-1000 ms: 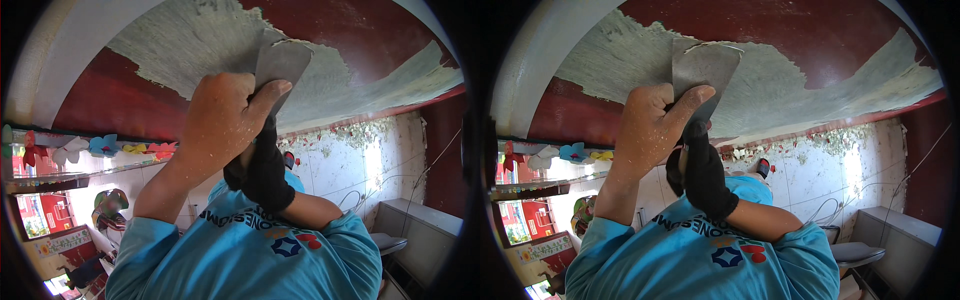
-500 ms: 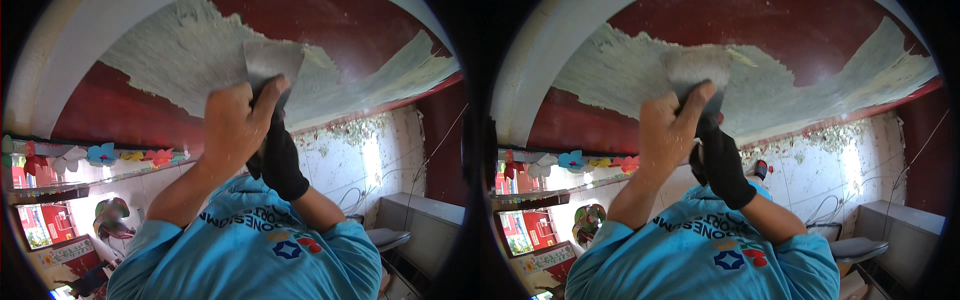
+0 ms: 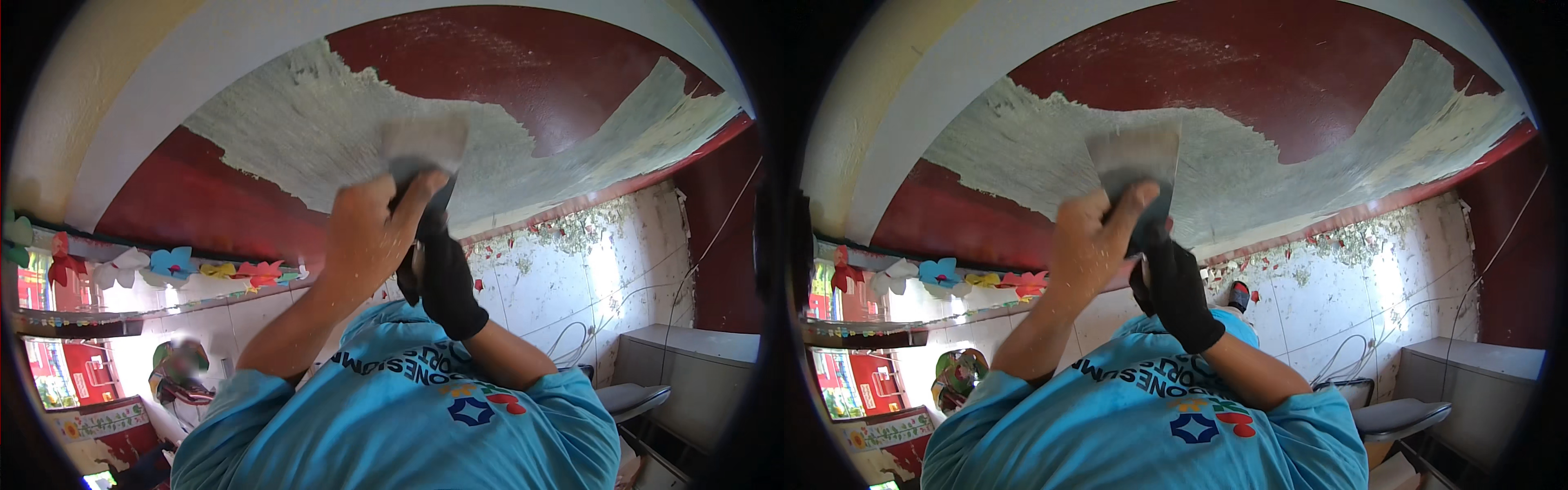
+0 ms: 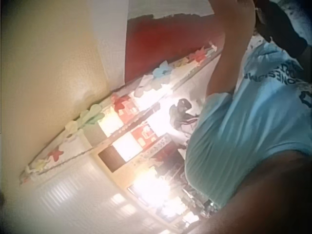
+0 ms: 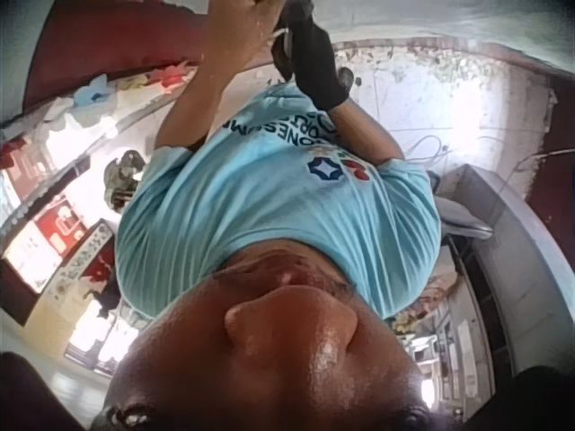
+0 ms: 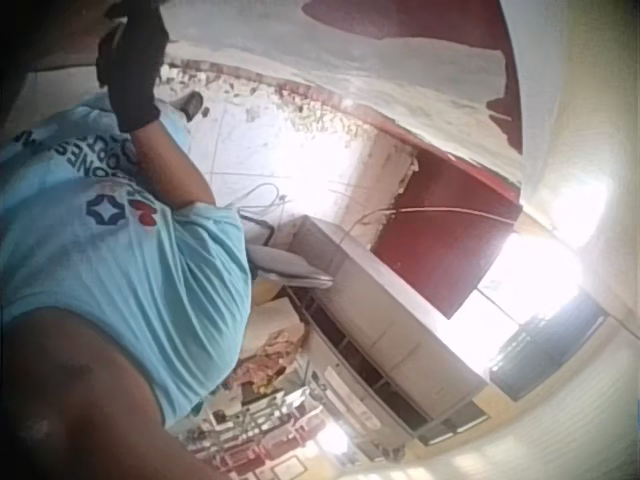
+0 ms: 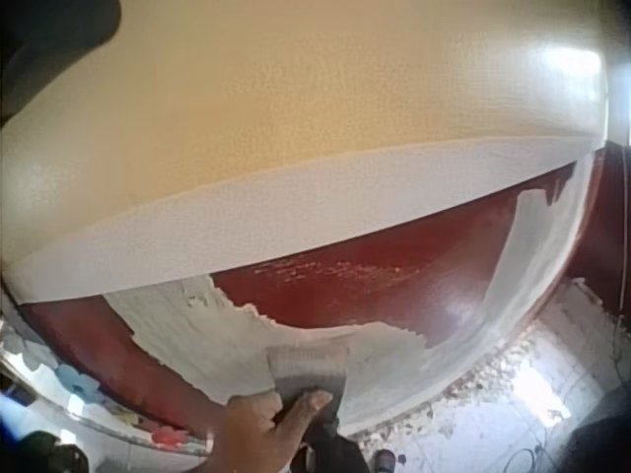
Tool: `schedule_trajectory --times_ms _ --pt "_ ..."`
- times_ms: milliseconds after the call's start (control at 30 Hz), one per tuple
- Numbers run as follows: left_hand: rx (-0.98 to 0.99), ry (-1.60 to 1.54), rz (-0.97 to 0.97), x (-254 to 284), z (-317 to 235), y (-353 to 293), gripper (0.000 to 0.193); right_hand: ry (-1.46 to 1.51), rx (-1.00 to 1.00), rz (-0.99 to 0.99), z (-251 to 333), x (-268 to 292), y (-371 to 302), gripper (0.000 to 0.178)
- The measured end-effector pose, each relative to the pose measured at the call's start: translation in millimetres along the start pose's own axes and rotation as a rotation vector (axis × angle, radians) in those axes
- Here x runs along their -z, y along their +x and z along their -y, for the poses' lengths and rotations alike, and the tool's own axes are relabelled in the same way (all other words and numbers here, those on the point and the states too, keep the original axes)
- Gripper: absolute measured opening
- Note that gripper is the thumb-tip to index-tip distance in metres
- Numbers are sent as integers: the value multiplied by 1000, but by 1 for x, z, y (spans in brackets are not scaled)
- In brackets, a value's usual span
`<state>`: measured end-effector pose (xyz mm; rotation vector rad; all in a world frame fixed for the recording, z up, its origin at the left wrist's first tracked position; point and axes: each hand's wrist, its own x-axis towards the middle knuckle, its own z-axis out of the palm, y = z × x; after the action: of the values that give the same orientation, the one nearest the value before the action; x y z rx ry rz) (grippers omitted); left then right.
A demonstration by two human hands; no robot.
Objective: The person scrapes old paint and plaster from a red wall with a putty knife.
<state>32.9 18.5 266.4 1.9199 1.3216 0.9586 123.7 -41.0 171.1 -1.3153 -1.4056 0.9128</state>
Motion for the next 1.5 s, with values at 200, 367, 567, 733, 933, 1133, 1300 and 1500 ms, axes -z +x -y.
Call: schedule_trajectory --times_ms 200,367,567,733,933,1133,1300,1500 --pt "141 -127 105 -1 31 -32 34 367 -32 -15 -10 -3 -18 53" --pt "142 -168 112 7 40 -40 30 686 -394 296 -8 14 -14 47" --pt "328 -594 -2 7 42 -52 23 482 -381 324 -7 22 -31 40" --pt "193 -655 -57 10 63 -56 22 269 -293 195 -1 17 -50 36" --pt "269 -774 149 8 57 -56 25 324 -483 146 12 19 -72 34" --pt "258 -615 332 14 50 -47 16 57 -394 164 0 22 -91 36" --pt "141 -439 342 1 45 -41 15 72 -384 202 -4 40 -91 36" --pt "361 -530 100 -37 18 -31 22 71 -412 227 -21 96 -87 40"
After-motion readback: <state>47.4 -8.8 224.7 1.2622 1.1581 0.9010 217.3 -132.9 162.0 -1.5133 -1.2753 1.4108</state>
